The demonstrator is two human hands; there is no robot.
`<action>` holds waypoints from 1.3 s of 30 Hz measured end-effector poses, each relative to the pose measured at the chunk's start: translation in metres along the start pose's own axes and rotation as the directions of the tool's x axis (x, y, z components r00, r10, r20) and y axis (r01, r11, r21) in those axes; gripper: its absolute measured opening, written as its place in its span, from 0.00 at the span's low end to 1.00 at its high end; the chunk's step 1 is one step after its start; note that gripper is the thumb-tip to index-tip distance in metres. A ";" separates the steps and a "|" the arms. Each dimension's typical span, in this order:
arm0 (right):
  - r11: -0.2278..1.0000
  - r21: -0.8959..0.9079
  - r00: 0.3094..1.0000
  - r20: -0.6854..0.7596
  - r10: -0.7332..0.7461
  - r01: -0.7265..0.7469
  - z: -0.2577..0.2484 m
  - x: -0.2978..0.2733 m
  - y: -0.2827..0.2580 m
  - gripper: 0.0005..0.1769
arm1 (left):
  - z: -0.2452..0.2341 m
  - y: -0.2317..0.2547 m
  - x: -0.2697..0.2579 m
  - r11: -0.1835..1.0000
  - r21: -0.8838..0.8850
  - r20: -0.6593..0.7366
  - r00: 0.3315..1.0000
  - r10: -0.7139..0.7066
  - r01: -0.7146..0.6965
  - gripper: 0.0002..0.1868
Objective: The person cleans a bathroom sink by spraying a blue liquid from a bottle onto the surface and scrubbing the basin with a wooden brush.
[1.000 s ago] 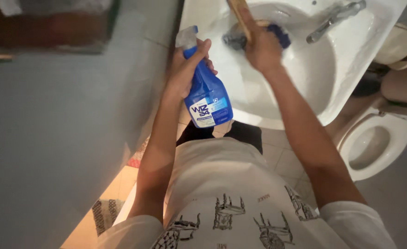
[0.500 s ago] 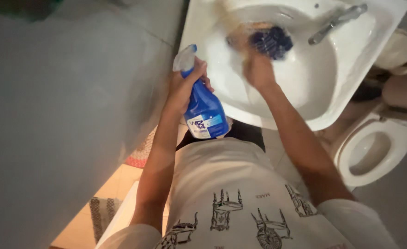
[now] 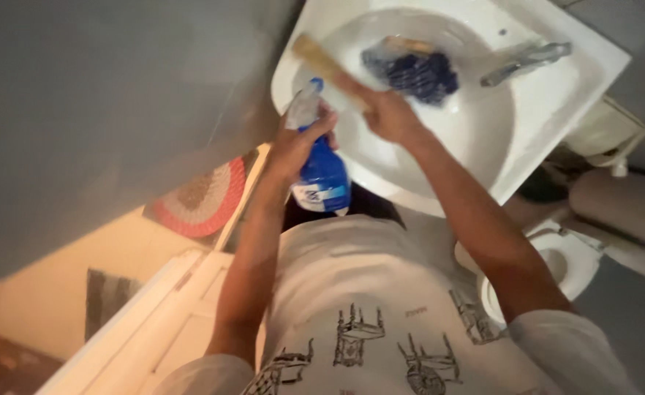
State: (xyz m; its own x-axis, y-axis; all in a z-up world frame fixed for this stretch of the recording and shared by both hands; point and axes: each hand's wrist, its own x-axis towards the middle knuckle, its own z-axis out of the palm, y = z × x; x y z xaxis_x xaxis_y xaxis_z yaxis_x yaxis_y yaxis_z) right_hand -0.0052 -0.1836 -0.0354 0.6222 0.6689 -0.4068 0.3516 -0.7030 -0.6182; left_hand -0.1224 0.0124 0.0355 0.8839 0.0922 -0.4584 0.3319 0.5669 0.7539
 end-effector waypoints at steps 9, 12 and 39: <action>0.976 -0.207 0.970 0.242 -0.021 0.073 -0.012 -0.003 -0.001 0.48 | 0.041 -0.019 -0.033 0.969 0.175 -0.319 0.921 0.224 -0.175 0.19; 0.975 -0.137 0.978 -0.088 -0.190 0.177 -0.010 -0.008 0.003 0.49 | 0.041 -0.025 -0.048 0.941 0.293 -0.377 0.885 0.274 -0.167 0.16; 0.944 -0.119 0.947 -0.057 -0.315 0.307 -0.005 0.001 -0.015 0.44 | -0.019 -0.045 -0.033 0.656 0.748 -0.387 0.739 0.551 -0.098 0.17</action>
State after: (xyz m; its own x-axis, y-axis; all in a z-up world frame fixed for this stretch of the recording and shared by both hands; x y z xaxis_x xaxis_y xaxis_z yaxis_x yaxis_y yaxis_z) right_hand -0.0063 -0.1737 -0.0230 0.5186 0.8413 -0.1526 0.6061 -0.4877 -0.6284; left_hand -0.1731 -0.0006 0.0081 0.7089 0.6974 -0.1050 0.3775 -0.2494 0.8918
